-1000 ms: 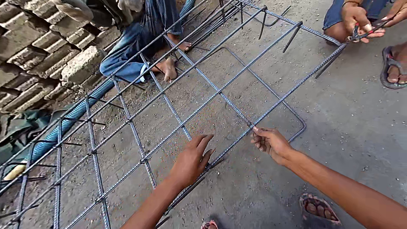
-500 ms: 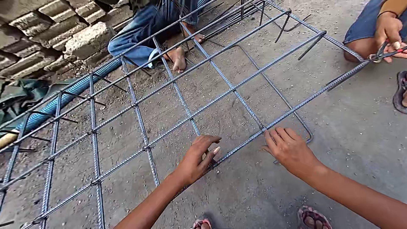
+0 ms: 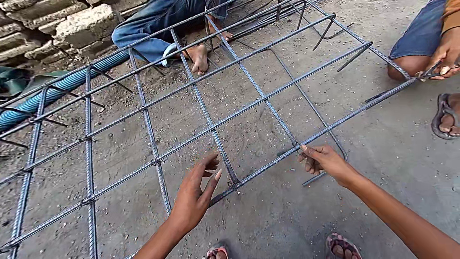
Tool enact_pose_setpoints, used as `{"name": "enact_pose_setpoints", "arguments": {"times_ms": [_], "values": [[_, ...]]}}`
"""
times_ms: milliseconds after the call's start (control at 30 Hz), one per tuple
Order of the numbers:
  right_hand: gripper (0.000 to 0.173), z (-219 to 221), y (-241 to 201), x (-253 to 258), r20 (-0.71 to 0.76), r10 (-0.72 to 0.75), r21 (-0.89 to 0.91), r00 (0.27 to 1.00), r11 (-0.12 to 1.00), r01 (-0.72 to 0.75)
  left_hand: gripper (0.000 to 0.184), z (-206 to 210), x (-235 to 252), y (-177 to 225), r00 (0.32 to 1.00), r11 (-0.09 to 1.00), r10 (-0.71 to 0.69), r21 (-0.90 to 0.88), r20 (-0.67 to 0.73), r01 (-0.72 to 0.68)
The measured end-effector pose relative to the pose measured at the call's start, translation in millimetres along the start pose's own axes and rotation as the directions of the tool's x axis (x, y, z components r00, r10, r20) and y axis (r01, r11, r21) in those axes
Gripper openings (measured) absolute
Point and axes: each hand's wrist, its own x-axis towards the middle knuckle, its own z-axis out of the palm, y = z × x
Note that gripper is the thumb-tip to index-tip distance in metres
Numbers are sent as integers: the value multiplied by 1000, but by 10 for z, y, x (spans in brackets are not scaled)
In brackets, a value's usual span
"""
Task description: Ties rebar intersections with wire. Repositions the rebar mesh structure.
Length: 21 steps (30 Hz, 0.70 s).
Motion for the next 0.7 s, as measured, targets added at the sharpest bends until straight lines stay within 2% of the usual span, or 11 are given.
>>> {"name": "enact_pose_setpoints", "arguments": {"times_ms": [33,67,133,167,233,333,400,467,567,633,700], "values": [[48,-58,25,-33,-48,-145,-288,988,949,125,49,-29,-20,-13,1000,1000,-22,-4,-2,22],[49,-101,63,-76,-84,-337,-536,938,809,243,49,-57,-30,-34,999,999,-42,-8,-8,42],[50,-155,150,-113,-27,-665,-820,747,442,363,49,-91,-64,-95,996,996,-83,-19,-11,83],[56,-143,144,-129,30,-731,-880,682,304,364,49,-99,-79,-122,995,995,-99,-19,-8,99],[68,2,110,-147,110,-768,-941,631,123,314,47,-95,-104,-165,992,992,-127,-18,15,127],[39,283,142,-142,142,-741,-984,656,-33,176,46,-51,-88,-173,983,982,-177,-58,58,180],[28,372,156,-138,115,-721,-988,684,-11,155,44,-101,-70,-179,969,962,-242,-113,55,247],[32,412,139,-156,93,-678,-980,729,65,186,42,-230,-87,-233,946,932,-322,-164,29,323],[39,358,68,-140,48,-591,-931,805,266,251,37,-359,-92,-302,893,865,-449,-239,27,442],[35,270,25,-70,-18,-423,-755,906,599,265,32,-393,-69,-273,827,785,-546,-262,137,562],[34,192,10,3,-27,-135,-287,990,950,121,34,-372,-44,-216,749,703,-576,-269,328,658]]}}
